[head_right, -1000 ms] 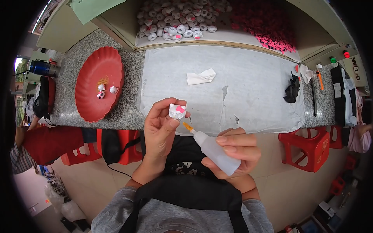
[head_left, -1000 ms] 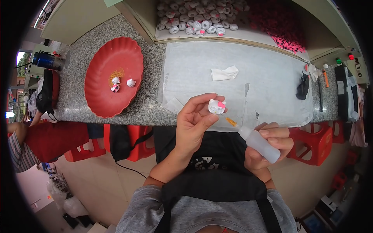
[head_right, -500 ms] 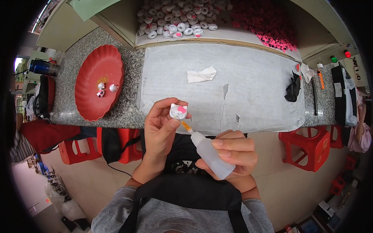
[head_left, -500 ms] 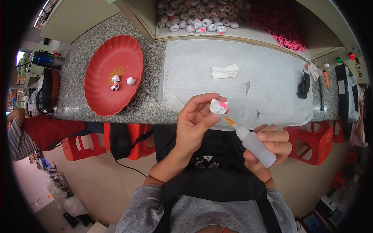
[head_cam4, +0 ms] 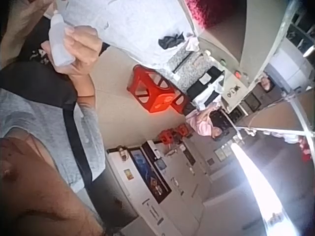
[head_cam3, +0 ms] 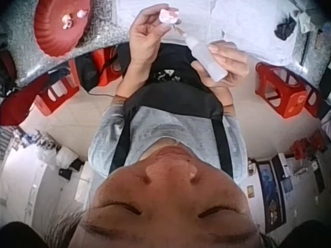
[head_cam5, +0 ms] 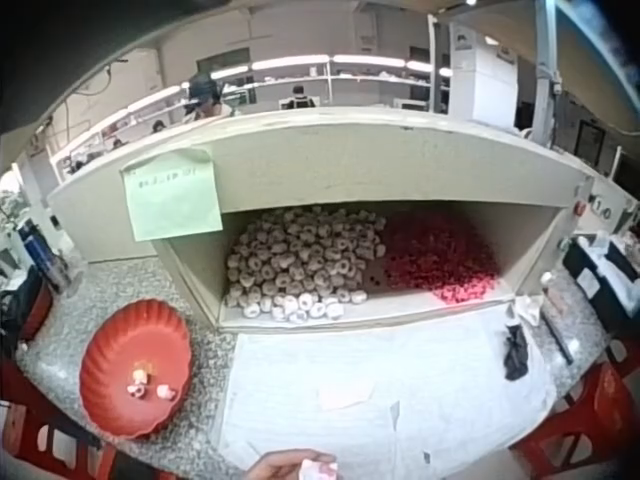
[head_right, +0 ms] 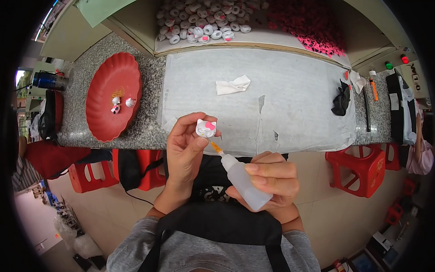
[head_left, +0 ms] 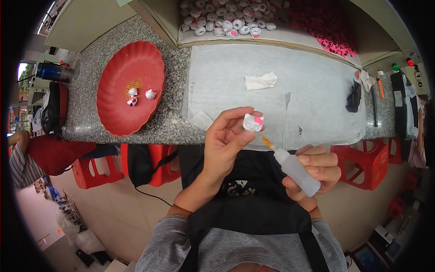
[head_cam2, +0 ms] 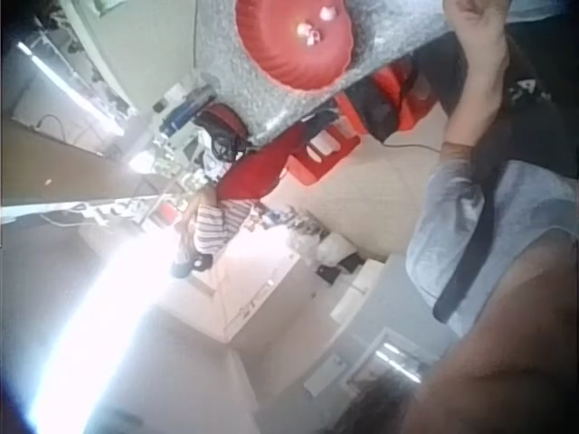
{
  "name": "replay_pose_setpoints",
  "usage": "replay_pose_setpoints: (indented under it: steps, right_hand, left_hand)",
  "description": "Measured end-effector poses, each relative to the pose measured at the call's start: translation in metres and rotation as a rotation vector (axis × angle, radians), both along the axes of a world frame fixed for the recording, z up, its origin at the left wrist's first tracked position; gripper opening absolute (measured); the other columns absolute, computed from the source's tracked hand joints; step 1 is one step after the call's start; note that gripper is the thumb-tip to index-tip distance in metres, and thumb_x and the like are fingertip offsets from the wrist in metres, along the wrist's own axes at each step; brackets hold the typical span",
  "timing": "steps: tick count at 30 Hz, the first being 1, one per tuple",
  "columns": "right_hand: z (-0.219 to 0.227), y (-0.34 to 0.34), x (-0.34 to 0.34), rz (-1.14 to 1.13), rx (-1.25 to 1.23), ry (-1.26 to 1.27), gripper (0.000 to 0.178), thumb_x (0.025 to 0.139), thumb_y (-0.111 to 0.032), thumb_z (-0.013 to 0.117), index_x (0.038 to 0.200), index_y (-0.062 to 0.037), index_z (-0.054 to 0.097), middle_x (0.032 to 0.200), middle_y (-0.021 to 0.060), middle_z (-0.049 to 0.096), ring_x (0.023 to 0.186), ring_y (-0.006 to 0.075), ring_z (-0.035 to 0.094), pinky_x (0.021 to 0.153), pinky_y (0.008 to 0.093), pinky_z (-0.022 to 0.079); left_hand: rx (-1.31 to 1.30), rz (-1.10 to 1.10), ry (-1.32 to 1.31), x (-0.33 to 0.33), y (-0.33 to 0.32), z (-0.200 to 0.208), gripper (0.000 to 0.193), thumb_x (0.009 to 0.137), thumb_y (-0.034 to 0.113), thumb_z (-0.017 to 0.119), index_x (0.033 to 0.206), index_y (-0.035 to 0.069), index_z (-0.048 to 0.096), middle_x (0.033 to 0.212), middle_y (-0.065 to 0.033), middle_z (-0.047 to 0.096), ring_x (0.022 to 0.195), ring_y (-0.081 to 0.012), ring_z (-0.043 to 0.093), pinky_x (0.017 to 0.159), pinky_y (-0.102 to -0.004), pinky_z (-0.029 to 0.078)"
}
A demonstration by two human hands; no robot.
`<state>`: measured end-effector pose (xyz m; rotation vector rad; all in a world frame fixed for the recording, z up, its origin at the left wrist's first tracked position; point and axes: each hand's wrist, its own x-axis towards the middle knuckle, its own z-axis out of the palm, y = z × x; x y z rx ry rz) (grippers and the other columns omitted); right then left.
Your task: Applying glue to small toy components and joining them together.
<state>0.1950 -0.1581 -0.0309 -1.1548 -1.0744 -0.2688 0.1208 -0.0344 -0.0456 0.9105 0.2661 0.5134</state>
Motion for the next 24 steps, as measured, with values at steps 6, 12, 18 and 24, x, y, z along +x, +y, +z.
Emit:
replay_pose_setpoints:
  steps: [6, 12, 18, 24]
  right_hand:
    - [0.006, -0.011, 0.000, 0.048, -0.137, 0.059, 0.048, 0.057, -0.006, 0.071, 0.090, -0.0098, 0.037, 0.087, 0.0072, 0.044, 0.061, 0.0155, 0.046, 0.050, 0.0252, 0.041]
    - [0.005, -0.012, 0.000, 0.023, -0.154, 0.049, 0.048, 0.058, -0.007, 0.071, 0.090, -0.0107, 0.035, 0.087, 0.0067, 0.043, 0.061, 0.0154, 0.046, 0.049, 0.0252, 0.041]
    - [0.005, -0.011, -0.001, 0.008, -0.142, 0.049, 0.047, 0.058, -0.007, 0.071, 0.090, -0.0101, 0.035, 0.086, 0.0067, 0.043, 0.060, 0.0152, 0.046, 0.048, 0.0246, 0.041]
    - [0.004, -0.011, -0.001, 0.022, -0.123, 0.052, 0.048, 0.058, -0.006, 0.071, 0.090, -0.0099, 0.036, 0.086, 0.0067, 0.044, 0.060, 0.0153, 0.046, 0.049, 0.0247, 0.042]
  left_hand:
    - [0.016, -0.001, -0.004, -0.001, 0.001, -0.001, 0.039, 0.070, 0.003, 0.057, 0.105, -0.001, 0.042, 0.098, -0.0160, 0.050, 0.087, -0.0201, 0.051, 0.078, -0.0339, 0.041]
    - [0.006, -0.011, 0.001, 0.000, 0.001, 0.000, 0.039, 0.069, 0.004, 0.058, 0.105, -0.002, 0.042, 0.098, -0.0160, 0.050, 0.087, -0.0203, 0.051, 0.078, -0.0334, 0.040]
    - [-0.002, -0.064, -0.033, -0.002, 0.002, -0.002, 0.037, 0.071, 0.000, 0.055, 0.106, -0.003, 0.042, 0.099, -0.0151, 0.050, 0.090, -0.0192, 0.050, 0.080, -0.0300, 0.039]
    - [-0.002, -0.077, -0.028, -0.001, 0.001, -0.001, 0.037, 0.071, 0.000, 0.055, 0.105, -0.003, 0.042, 0.099, -0.0149, 0.051, 0.089, -0.0189, 0.051, 0.080, -0.0294, 0.039]
